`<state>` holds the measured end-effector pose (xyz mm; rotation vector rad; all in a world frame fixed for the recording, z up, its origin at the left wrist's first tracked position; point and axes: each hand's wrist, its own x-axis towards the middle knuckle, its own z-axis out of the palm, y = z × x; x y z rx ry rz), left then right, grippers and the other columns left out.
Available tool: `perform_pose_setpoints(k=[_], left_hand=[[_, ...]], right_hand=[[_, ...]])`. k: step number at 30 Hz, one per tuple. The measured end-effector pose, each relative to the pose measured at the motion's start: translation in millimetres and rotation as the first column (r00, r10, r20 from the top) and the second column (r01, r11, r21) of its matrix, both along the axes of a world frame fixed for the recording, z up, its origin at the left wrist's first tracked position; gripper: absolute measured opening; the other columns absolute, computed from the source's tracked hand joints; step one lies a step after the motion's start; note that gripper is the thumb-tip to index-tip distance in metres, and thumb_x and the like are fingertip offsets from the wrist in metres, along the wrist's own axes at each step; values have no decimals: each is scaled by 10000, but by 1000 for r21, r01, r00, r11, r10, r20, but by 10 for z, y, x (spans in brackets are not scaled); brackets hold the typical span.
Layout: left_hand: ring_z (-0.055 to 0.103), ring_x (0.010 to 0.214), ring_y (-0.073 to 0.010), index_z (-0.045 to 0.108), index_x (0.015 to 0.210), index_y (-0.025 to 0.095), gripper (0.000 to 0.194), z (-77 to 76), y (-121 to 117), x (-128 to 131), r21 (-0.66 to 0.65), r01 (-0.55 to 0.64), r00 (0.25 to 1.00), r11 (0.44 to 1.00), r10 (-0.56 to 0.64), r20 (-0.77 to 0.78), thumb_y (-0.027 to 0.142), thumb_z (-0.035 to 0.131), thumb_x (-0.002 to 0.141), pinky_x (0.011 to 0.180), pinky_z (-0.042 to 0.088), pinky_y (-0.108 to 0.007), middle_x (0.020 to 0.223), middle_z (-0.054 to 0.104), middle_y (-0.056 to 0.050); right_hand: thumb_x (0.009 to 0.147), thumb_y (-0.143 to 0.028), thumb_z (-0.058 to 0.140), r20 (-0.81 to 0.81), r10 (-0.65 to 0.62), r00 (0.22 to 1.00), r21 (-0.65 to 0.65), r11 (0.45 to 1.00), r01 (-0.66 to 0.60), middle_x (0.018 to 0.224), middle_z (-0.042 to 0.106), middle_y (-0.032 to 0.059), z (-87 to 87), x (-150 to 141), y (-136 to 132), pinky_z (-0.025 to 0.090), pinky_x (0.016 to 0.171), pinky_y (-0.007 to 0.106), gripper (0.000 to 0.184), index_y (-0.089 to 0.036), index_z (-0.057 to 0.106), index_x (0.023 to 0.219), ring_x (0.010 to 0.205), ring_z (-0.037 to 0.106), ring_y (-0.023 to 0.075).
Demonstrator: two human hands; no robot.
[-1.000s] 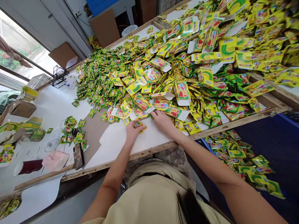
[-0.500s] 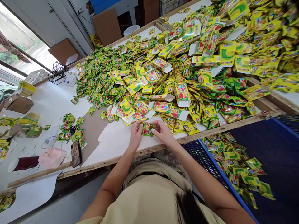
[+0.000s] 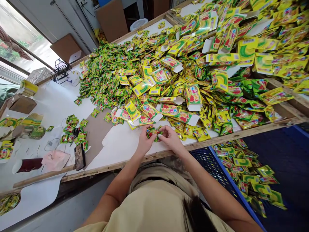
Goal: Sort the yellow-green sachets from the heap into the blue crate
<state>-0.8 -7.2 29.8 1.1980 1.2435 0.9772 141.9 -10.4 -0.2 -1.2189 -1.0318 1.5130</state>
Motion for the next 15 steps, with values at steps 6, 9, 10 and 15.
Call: perform_pose_setpoints(k=[6,9,10,15], left_hand=[[555,995,-172,402,1204,202,615,-21,20,-56,-59,133,991,989,-131,33,202,720,678,896,454,-345,1129,509,-69],[540,1023,-180,366,1268,213,639,17,4,-74,-7,222,974,975,-222,-50,168,678,712,926,430,-353,1130,512,-69],[539,1017,-179,355,1286,215,640,37,-3,-79,4,240,967,971,-239,-92,156,659,726,931,423,-356,1138,510,-72],[532,1034,-195,294,1342,218,709,96,-30,-104,-15,285,939,959,-282,-197,103,625,725,945,402,-372,1155,502,-86]], right_hand=[[677,-170,524,289,77,954,208,968,-141,669,496,-24,173,106,23,415,561,261,225,-202,627,875,587,463,125],[679,-161,518,323,102,941,205,963,-174,723,527,-15,191,108,20,419,589,260,288,-198,621,946,614,481,123],[685,-166,523,314,105,944,190,967,-171,740,542,-13,181,103,16,427,598,262,296,-197,602,968,623,496,124],[677,-162,549,341,130,931,163,967,-194,796,580,5,169,111,-22,460,628,280,298,-190,535,973,656,541,136]])
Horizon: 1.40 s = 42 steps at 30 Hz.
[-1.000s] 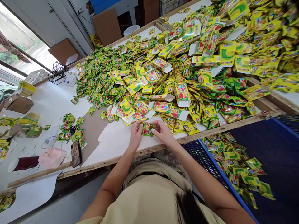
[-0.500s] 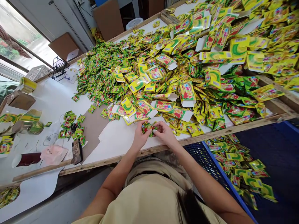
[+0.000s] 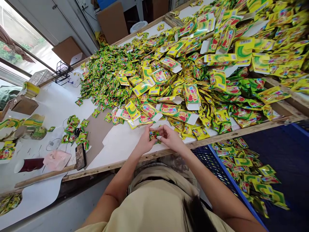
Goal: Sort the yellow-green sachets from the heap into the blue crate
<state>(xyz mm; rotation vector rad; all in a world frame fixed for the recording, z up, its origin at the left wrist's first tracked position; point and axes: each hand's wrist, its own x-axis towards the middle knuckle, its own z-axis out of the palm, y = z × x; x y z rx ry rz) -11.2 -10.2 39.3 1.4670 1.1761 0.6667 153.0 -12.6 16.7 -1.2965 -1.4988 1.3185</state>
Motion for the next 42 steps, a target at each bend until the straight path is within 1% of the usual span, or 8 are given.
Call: perform_pose_setpoints(k=[6,11,16,22,25,32,38,42], left_hand=[[529,1106,-214,238,1386,224,853,26,-27,16,-5,48,999,999,-48,-3,85,682,670,989,383,-388,1183,508,-89],[612,768,-134,356,1283,187,792,8,-18,7,-156,-82,996,984,86,20,146,764,605,753,488,-310,935,567,-18],[564,665,-109,444,1204,174,594,-87,-29,2,-4,-55,990,998,54,-129,136,698,669,664,471,-256,720,548,40],[619,904,-163,399,1324,212,603,259,315,-283,173,240,936,955,-181,-301,177,610,760,778,529,-320,1223,512,-114],[384,1315,-250,436,1314,204,526,491,742,-549,469,248,821,848,73,-566,70,443,806,1083,353,-445,1396,405,-128],[133,1439,-309,510,1243,228,564,487,1465,-857,384,542,518,747,63,-853,53,509,707,1145,100,-553,1524,276,-78],[392,1275,-301,470,1226,172,549,716,1199,-931,654,148,829,742,268,-491,302,633,718,1082,290,-476,1325,457,-144],[526,1120,-256,442,1260,172,583,507,561,-668,388,107,992,916,-69,-110,409,628,761,989,406,-396,1210,548,-121]], right_hand=[[676,-80,546,146,175,974,239,949,-206,1089,594,76,174,56,-1,447,800,331,443,-208,572,1100,953,564,198],[697,-99,520,170,131,977,173,972,-160,744,542,0,122,81,0,388,621,267,182,-193,566,846,681,493,154],[708,-154,556,135,197,971,106,972,-212,966,593,52,19,64,-30,416,713,294,306,-187,520,1009,833,540,189],[756,-278,567,254,149,956,26,987,-161,739,594,7,-50,116,8,391,630,285,180,-191,584,913,685,535,186],[752,-405,601,245,76,967,8,997,-80,695,602,-8,-90,167,13,397,605,282,291,-199,611,958,636,525,179],[743,-404,640,176,-18,984,50,999,9,764,669,23,-119,149,-32,480,671,336,282,-213,615,949,713,589,213],[732,-442,658,-85,-109,990,-111,989,99,800,641,16,-68,240,-38,535,605,347,319,-220,556,937,639,589,180],[692,-458,690,-284,-276,918,-165,957,237,813,607,13,110,270,7,555,577,336,363,-238,521,926,661,593,178]])
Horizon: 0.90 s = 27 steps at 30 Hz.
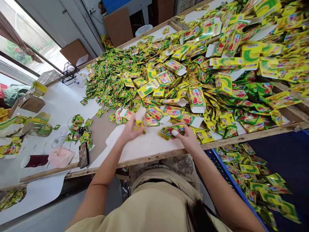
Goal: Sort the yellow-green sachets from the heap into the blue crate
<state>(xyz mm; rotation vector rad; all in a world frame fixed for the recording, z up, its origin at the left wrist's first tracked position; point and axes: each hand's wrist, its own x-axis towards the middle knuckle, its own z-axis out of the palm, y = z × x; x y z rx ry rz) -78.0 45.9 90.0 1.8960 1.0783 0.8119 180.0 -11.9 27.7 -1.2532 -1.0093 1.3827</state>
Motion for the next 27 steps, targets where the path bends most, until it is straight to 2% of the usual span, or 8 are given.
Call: perform_pose_setpoints(k=[2,4,8,12,15,20,24,27], left_hand=[[539,1110,-260,450,1263,171,588,-249,-288,204,-221,88,985,971,-52,165,462,608,777,962,427,-384,1207,563,-119],[568,1033,-246,481,1223,158,553,-498,-489,386,-359,71,966,931,25,257,494,579,795,910,452,-379,1129,603,-114],[577,997,-224,501,1213,154,521,-776,-645,578,-492,98,938,865,84,335,439,620,793,907,445,-368,1105,619,-103],[567,1038,-239,529,1184,160,547,-803,-662,584,-555,144,910,820,111,400,478,654,757,928,433,-376,1126,623,-98],[557,1062,-241,532,1188,171,589,-795,-674,559,-605,160,910,780,121,397,526,660,735,929,430,-367,1152,618,-92],[553,1044,-235,546,1174,180,609,-801,-674,561,-651,158,910,742,147,388,553,673,711,911,421,-344,1124,623,-78],[554,998,-219,564,1125,176,569,-774,-658,589,-656,144,910,741,160,381,561,664,718,888,423,-334,1071,629,-63],[549,957,-209,559,1107,174,557,-752,-662,599,-652,108,924,750,165,344,578,639,732,860,428,-328,1032,625,-58]], right_hand=[[707,-453,679,-40,-37,998,42,998,39,846,607,19,120,-12,19,549,577,326,353,-244,522,944,691,594,180],[735,-438,658,-22,-29,999,100,994,31,894,608,28,227,-33,38,538,597,318,327,-243,535,966,723,592,180],[763,-380,640,220,-12,975,268,962,-48,962,615,42,320,-77,95,504,747,329,278,-222,562,977,871,589,205],[801,-285,577,538,-27,842,320,931,-175,956,634,57,290,-100,159,467,755,330,217,-208,554,1002,847,586,215],[795,-196,527,687,12,726,302,904,-301,981,629,85,281,-82,209,450,775,341,214,-197,545,1008,896,585,242],[721,-80,485,800,223,557,186,790,-584,1038,620,93,396,13,348,435,786,334,330,-194,532,1027,956,577,254],[735,-71,495,851,295,434,76,750,-658,1004,631,89,539,52,447,420,745,311,283,-196,533,985,926,589,248],[738,-66,510,900,289,326,-8,759,-651,947,637,107,589,33,462,397,688,310,243,-186,542,947,868,600,263]])
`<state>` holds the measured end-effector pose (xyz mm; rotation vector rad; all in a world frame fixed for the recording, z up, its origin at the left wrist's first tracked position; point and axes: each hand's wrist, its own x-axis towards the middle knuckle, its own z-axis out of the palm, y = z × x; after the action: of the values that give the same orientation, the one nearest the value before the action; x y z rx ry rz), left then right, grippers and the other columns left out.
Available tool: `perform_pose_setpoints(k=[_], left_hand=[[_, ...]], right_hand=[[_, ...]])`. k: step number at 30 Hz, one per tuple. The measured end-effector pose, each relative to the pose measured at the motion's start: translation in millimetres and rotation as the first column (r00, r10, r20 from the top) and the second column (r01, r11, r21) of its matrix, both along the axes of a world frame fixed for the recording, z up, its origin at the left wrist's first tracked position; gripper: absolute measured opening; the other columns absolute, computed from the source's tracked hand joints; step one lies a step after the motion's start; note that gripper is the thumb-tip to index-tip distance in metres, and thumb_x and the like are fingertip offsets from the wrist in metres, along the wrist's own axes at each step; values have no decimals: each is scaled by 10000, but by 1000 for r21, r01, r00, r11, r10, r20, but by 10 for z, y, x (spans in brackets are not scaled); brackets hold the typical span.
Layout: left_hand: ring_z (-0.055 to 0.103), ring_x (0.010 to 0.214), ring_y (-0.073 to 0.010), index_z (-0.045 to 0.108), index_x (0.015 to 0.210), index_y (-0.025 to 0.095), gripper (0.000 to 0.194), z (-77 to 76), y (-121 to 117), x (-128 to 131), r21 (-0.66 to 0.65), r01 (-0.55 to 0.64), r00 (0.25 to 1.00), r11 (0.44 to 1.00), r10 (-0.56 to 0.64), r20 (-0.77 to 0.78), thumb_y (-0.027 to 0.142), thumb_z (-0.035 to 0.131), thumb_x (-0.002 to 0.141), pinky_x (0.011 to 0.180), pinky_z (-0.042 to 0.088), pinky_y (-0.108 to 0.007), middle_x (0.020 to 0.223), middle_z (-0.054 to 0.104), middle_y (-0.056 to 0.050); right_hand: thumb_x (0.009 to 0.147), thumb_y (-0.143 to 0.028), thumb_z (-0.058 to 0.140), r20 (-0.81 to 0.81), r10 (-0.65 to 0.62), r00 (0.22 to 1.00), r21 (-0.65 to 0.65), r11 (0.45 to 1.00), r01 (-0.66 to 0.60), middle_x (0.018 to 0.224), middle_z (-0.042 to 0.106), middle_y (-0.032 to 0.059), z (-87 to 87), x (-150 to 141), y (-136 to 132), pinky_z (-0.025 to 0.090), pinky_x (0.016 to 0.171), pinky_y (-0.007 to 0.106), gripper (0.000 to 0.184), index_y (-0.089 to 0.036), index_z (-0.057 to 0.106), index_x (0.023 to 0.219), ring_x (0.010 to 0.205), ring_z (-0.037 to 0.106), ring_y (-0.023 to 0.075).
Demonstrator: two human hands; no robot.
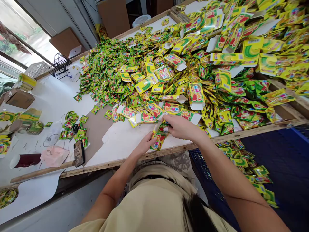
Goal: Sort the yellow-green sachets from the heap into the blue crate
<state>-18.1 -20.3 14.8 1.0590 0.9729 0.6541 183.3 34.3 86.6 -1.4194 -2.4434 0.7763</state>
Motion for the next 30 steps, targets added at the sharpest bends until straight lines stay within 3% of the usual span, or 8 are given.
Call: perform_pose_setpoints(k=[7,11,14,18,25,30], left_hand=[[529,910,-191,526,1070,192,451,-32,-44,8,107,79,985,991,-62,-159,573,510,828,836,438,-326,975,594,-38],[529,1003,-220,523,1132,197,434,-55,-28,-12,157,140,980,978,-114,-166,527,504,851,908,436,-370,1083,605,-65],[521,1080,-238,509,1193,184,478,-67,-2,-57,149,158,981,976,-138,-135,507,535,842,963,417,-392,1166,600,-82],[532,1088,-244,520,1198,171,557,-65,35,-111,109,168,982,980,-156,-105,548,581,794,974,411,-391,1185,602,-94],[564,1025,-240,575,1111,166,582,-60,109,-118,16,191,981,981,-190,-48,570,673,704,940,429,-393,1057,653,-87],[565,1023,-239,571,1114,154,624,-103,107,-138,-49,184,983,982,-184,7,567,709,667,912,432,-370,1051,657,-88]], right_hand=[[728,-88,562,189,30,982,59,997,-42,927,654,123,95,-157,-54,369,627,303,243,-186,576,950,794,612,248],[694,-80,605,128,195,972,14,980,-198,830,664,79,170,-231,81,360,612,284,229,-207,611,884,759,606,229],[703,-104,616,8,268,963,-43,963,-268,784,666,47,97,-224,219,366,613,269,245,-222,640,917,750,602,219],[740,-122,570,-192,209,959,-59,973,-224,848,685,28,-98,-182,269,407,670,265,377,-227,630,1097,785,611,207],[743,-111,529,-325,142,935,-6,988,-152,1010,698,42,-238,-196,178,440,776,291,457,-227,624,1174,890,625,210],[770,-164,534,-495,-43,868,-31,999,32,873,699,16,-469,-306,9,429,652,243,380,-202,657,1127,682,592,145]])
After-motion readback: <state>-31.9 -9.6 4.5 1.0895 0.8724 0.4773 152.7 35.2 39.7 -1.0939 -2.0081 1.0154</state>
